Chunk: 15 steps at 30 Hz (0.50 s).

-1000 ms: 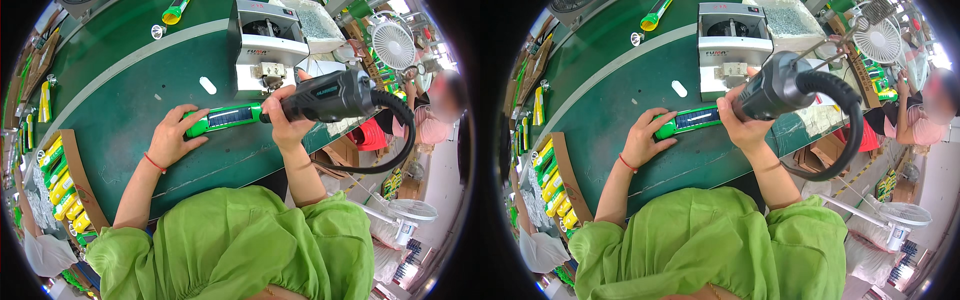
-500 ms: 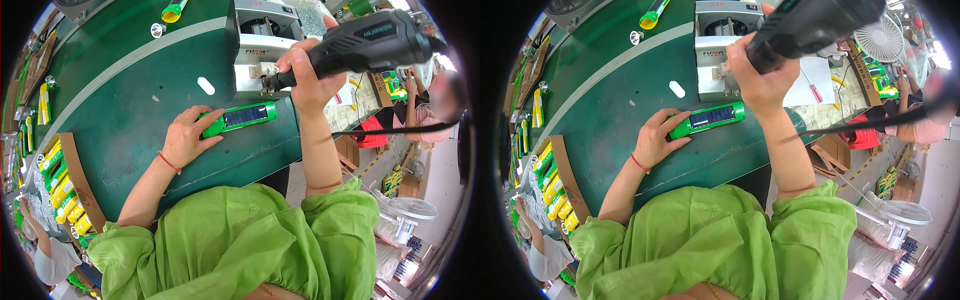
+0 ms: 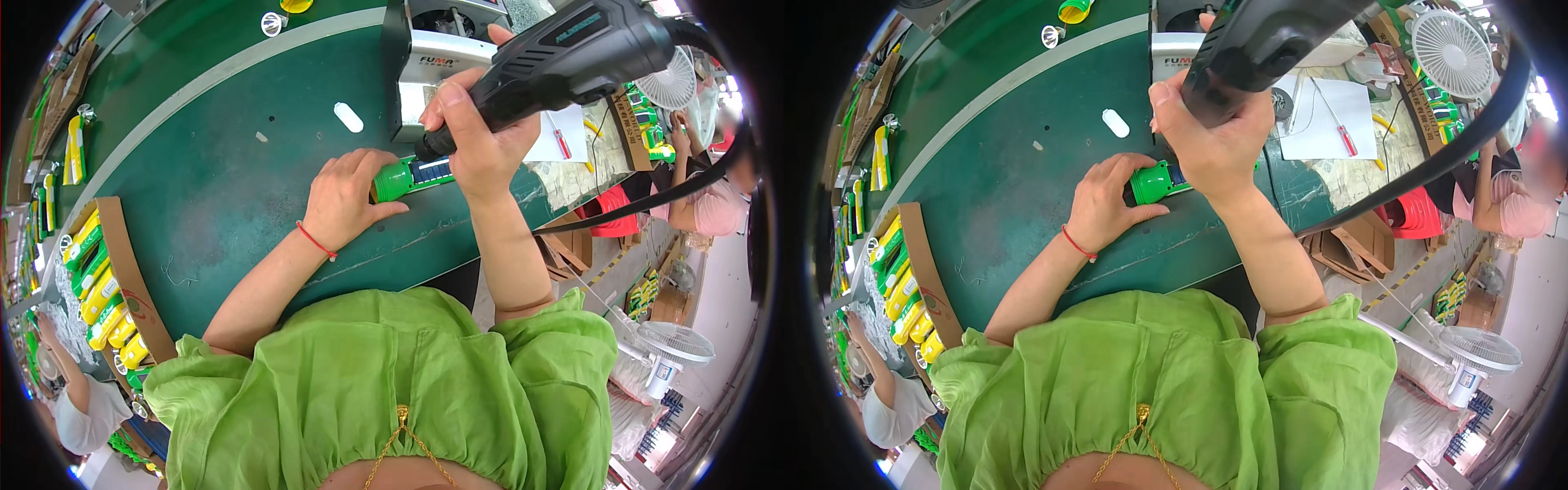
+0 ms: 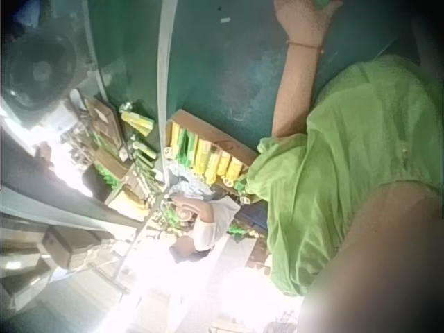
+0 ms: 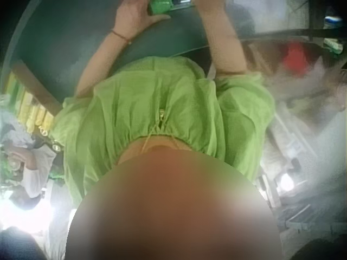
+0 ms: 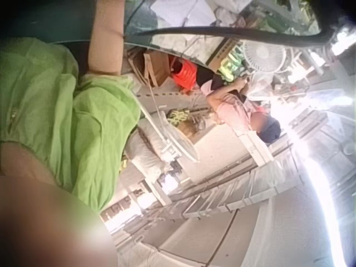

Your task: The person assembles solar-powered flashlights by attaching solar panel components to flashlight casings using an electric screwdriver.

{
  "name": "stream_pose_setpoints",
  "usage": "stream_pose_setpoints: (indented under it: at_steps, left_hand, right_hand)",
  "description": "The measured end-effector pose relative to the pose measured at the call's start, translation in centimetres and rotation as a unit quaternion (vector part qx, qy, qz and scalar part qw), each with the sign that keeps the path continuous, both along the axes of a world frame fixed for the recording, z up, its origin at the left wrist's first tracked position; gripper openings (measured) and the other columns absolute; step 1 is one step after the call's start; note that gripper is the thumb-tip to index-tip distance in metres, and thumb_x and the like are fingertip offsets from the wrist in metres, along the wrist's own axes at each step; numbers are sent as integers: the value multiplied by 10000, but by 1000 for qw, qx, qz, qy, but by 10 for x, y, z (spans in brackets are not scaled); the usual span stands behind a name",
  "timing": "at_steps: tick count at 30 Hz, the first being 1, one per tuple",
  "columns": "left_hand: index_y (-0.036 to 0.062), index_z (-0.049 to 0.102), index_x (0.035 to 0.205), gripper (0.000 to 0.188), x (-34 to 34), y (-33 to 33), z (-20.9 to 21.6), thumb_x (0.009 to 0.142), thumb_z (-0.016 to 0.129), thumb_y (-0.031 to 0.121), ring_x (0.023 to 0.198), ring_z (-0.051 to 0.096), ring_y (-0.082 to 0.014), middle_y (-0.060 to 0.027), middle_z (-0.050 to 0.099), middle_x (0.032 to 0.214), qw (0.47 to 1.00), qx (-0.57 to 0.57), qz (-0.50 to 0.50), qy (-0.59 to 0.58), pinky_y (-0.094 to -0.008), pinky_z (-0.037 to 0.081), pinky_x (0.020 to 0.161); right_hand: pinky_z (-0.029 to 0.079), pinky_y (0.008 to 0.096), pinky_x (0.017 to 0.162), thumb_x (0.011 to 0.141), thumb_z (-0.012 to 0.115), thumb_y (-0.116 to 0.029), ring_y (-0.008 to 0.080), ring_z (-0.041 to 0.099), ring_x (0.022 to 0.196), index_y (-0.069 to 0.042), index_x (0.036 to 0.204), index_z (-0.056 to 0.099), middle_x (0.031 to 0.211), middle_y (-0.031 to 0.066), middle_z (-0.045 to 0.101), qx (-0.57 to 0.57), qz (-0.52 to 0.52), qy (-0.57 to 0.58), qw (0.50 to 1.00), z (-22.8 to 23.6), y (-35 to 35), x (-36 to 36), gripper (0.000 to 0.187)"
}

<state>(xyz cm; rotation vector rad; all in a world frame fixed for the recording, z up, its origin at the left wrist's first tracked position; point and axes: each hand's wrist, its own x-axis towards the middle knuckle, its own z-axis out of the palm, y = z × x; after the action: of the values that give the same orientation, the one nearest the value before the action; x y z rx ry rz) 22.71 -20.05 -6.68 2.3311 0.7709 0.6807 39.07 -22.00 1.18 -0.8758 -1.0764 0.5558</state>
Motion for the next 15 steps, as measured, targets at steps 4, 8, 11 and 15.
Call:
stream_pose_setpoints:
  at_steps: [4, 8, 11, 15]
  left_hand:
    - [92, 598, 1080, 569, -1, 0, -4, 618, 854, 304, 816, 611, -274, -43, 642, 1037, 1000, 12, 3, -20, -370, 490, 750]
    - [90, 597, 1077, 568, -1, 0, -5, 616, 854, 300, 815, 610, -270, -40, 642, 1040, 1000, 11, 2, -26, -369, 488, 746]
    - [90, 593, 1075, 567, -2, 1, -4, 616, 854, 298, 831, 614, -269, -40, 644, 1052, 1000, 5, -2, -15, -370, 486, 743]
    - [86, 588, 1074, 574, -2, 2, -7, 615, 852, 308, 830, 615, -268, -41, 643, 1052, 1000, 4, -5, -22, -371, 482, 744]
  right_hand:
    - [518, 314, 581, 832, 614, 16, 158, 593, 558, 84, 1394, 263, 702, 88, 604, -7, -12, -12, 1000, -1, 1, -5, 666]
    - [517, 312, 579, 838, 614, 12, 159, 596, 563, 83, 1384, 279, 708, 90, 608, -1, 4, -9, 1000, -1, 1, -4, 645]
    - [515, 308, 576, 836, 616, 18, 160, 593, 560, 82, 1378, 287, 708, 92, 608, 5, -3, -16, 1000, -2, 2, -7, 637]
    - [512, 299, 571, 834, 614, 29, 154, 591, 560, 79, 1348, 317, 714, 95, 610, -12, -8, -9, 1000, -11, 5, -10, 596]
